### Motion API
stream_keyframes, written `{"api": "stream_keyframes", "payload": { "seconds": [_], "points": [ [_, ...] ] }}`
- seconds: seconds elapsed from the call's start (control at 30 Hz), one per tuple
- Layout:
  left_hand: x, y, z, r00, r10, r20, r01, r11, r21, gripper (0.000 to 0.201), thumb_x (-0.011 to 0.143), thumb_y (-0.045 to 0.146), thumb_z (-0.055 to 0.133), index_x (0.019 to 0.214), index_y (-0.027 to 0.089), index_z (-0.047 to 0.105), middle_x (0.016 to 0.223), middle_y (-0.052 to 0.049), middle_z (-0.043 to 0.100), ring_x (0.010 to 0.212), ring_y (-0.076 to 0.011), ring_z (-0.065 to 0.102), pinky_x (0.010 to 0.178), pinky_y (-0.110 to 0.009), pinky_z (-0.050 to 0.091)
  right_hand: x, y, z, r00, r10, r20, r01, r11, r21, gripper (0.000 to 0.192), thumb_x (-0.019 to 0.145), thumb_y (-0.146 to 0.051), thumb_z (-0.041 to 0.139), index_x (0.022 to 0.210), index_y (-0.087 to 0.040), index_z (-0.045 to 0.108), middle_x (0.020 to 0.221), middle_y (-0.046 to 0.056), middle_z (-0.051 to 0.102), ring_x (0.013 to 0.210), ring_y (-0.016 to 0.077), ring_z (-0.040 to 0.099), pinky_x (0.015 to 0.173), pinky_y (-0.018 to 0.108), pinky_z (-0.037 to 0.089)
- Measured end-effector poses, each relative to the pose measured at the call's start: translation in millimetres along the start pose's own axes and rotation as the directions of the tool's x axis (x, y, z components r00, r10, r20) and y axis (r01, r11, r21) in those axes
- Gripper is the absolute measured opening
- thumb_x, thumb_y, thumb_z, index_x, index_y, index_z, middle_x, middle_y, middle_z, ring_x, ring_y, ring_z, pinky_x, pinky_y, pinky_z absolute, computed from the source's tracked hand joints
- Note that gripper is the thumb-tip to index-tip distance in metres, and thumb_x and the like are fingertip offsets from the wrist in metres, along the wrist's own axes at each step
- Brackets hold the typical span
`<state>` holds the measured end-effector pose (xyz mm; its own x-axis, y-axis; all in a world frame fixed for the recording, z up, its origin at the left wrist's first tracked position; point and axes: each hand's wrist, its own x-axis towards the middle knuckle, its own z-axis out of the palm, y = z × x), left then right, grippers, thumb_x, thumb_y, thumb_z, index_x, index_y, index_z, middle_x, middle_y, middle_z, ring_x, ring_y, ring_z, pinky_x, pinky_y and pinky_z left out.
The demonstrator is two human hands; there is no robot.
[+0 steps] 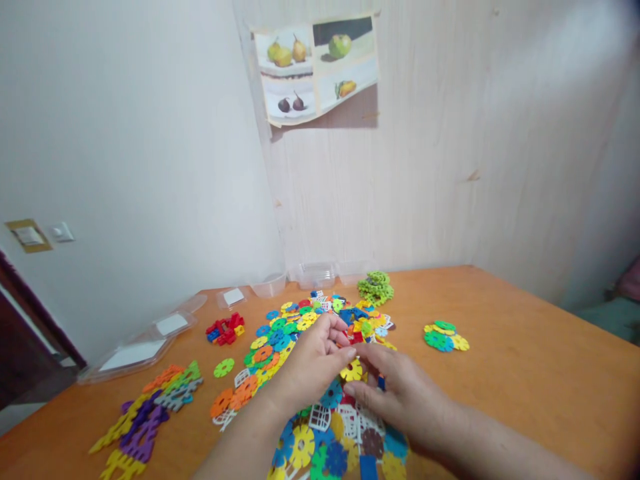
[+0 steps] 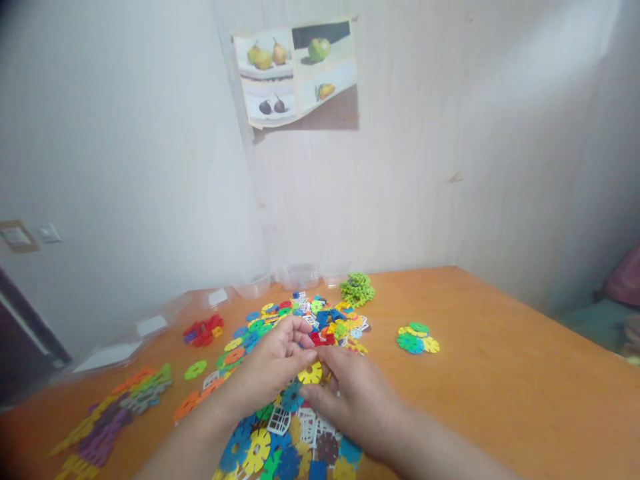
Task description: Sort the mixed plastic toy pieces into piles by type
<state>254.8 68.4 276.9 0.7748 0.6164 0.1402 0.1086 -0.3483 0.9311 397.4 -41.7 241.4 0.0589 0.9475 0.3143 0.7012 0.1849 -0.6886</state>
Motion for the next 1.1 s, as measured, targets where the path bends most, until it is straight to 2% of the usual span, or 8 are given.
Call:
{"api": "stream_keyframes", "payload": {
  "seconds": [0.2,0.4,0.5,0.6,0.73,0.9,1.0,1.1],
  "points": [
    [4.5,-9.1,0.4,0.997,-0.049,-0.063,0.048,0.999,-0.018,0.047,0.084,0.044,0.065,0.121,0.021,0.047,0.108,-0.007,0.059,0.083,-0.0145,0.060,0.072,-0.028,0.049,5.8,7.4,-12.9,0.995,0.040,-0.091,-0.056,0.981,-0.185,0.028,0.083,-0.038,0.063,0.107,-0.024,0.065,0.086,0.002,0.067,0.075,0.0173,0.061,0.065,0.026,0.039],
    [10.7,-18.3,-33.8,0.975,-0.057,-0.214,0.103,0.972,0.212,0.040,0.089,0.050,0.053,0.114,0.018,0.053,0.091,-0.003,0.060,0.077,-0.0152,0.058,0.070,-0.029,0.047,15.9,55.4,-57.9,0.901,0.306,-0.307,-0.424,0.771,-0.476,0.037,0.086,-0.050,0.054,0.106,-0.021,0.065,0.101,0.010,0.067,0.090,0.0254,0.064,0.068,0.031,0.039],
    [7.4,-21.1,-51.8,0.983,-0.095,-0.158,0.145,0.929,0.341,0.035,0.089,0.048,0.051,0.103,0.017,0.057,0.084,-0.001,0.058,0.072,-0.0143,0.054,0.064,-0.026,0.042,15.4,78.1,-75.2,0.868,0.395,-0.301,-0.496,0.649,-0.577,0.035,0.086,-0.048,0.052,0.100,-0.020,0.067,0.103,0.014,0.065,0.095,0.0298,0.063,0.069,0.034,0.040],
    [0.5,-19.7,-63.6,0.990,-0.139,-0.036,0.140,0.881,0.452,0.032,0.088,0.047,0.049,0.093,0.018,0.059,0.081,-0.001,0.057,0.070,-0.0137,0.051,0.061,-0.025,0.038,13.7,90.1,-83.2,0.862,0.427,-0.272,-0.495,0.598,-0.630,0.035,0.084,-0.044,0.054,0.104,-0.020,0.070,0.107,0.017,0.064,0.101,0.0340,0.061,0.073,0.037,0.041],
    [-8.0,-16.3,-70.2,0.978,-0.205,0.040,0.148,0.813,0.564,0.033,0.085,0.051,0.051,0.090,0.019,0.060,0.077,0.000,0.056,0.068,-0.0140,0.048,0.056,-0.023,0.032,13.0,96.6,-84.3,0.868,0.429,-0.251,-0.481,0.597,-0.642,0.039,0.082,-0.042,0.056,0.111,-0.020,0.070,0.111,0.018,0.063,0.104,0.0350,0.060,0.079,0.040,0.042],
    [-13.8,-19.2,-74.3,0.969,-0.246,0.021,0.172,0.733,0.658,0.038,0.074,0.056,0.065,0.091,0.022,0.058,0.075,0.001,0.056,0.067,-0.0156,0.048,0.054,-0.024,0.027,15.5,92.4,-77.4,0.882,0.379,-0.278,-0.469,0.670,-0.575,0.049,0.084,-0.045,0.054,0.124,-0.018,0.063,0.116,0.016,0.064,0.105,0.0323,0.062,0.079,0.036,0.043],
    [-15.3,-20.1,-75.4,0.956,-0.294,-0.012,0.214,0.667,0.714,0.047,0.065,0.059,0.073,0.092,0.024,0.057,0.075,0.001,0.056,0.067,-0.0170,0.048,0.055,-0.025,0.026,15.8,78.4,-70.3,0.900,0.368,-0.233,-0.435,0.763,-0.477,0.041,0.088,-0.044,0.050,0.115,-0.019,0.066,0.103,0.012,0.070,0.091,0.0256,0.065,0.071,0.032,0.042],
    [-15.0,-19.7,-74.5,0.945,-0.327,-0.031,0.227,0.584,0.779,0.050,0.059,0.057,0.077,0.092,0.025,0.058,0.080,0.000,0.059,0.068,-0.0186,0.050,0.056,-0.026,0.026,11.6,59.6,-61.0,0.931,0.353,-0.094,-0.361,0.846,-0.392,0.034,0.088,-0.047,0.052,0.107,-0.023,0.067,0.077,0.005,0.070,0.072,0.0208,0.064,0.060,0.028,0.037]
  ]
}}
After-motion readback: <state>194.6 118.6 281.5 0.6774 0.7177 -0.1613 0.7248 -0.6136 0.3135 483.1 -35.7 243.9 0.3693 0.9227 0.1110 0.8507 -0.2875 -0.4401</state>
